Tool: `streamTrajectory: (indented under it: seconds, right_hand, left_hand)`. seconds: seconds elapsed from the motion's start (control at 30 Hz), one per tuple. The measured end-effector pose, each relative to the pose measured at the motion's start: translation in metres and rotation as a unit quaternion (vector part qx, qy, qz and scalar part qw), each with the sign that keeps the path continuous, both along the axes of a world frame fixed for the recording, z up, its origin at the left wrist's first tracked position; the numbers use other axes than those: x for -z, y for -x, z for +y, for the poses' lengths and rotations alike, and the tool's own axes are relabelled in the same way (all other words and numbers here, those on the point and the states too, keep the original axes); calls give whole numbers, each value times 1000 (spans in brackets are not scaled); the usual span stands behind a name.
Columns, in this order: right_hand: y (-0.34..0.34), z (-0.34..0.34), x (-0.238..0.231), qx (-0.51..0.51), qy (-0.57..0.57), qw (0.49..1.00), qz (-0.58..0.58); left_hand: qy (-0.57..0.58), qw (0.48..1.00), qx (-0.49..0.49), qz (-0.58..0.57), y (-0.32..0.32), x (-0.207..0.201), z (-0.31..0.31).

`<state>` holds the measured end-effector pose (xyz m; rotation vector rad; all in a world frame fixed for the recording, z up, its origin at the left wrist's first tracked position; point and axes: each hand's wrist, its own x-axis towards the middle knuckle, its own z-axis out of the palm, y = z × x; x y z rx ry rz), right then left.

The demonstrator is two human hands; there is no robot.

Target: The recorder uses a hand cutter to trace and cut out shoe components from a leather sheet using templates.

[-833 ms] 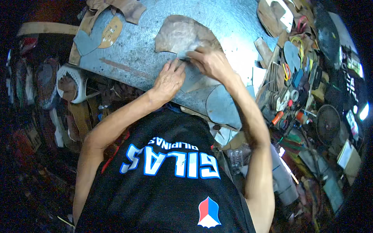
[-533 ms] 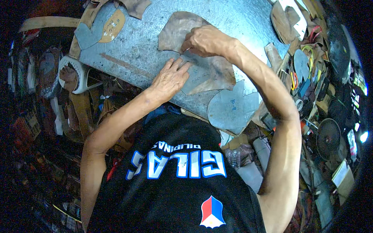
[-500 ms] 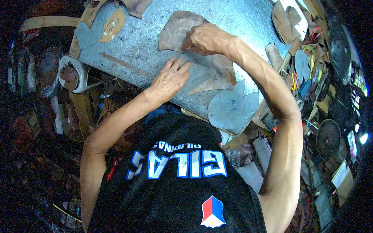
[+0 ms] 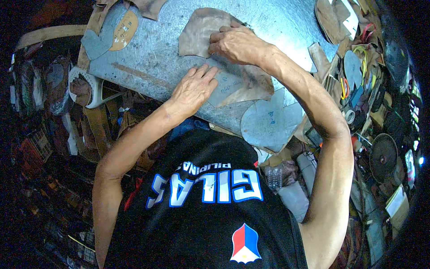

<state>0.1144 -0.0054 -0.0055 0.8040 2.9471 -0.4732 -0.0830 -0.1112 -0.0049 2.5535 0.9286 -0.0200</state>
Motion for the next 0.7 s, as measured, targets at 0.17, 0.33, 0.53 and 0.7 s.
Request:
streamTrajectory:
  seconds: [0.17, 0.33, 0.53, 0.7]
  right_hand:
    - [-1, -3, 5, 10, 1, 1000, 13]
    - [-2, -4, -3, 24, 28, 999, -4]
    - [-3, 5, 2, -20, 25, 999, 7]
    - [2, 3, -3, -29, 28, 999, 4]
  left_hand:
    - [7, 1000, -8, 7, 0, 1, -1]
    - [1, 1000, -9, 6, -1, 1, -2]
    - [-4, 1000, -24, -13, -1, 5, -4]
    - [-19, 999, -32, -20, 0, 6, -5]
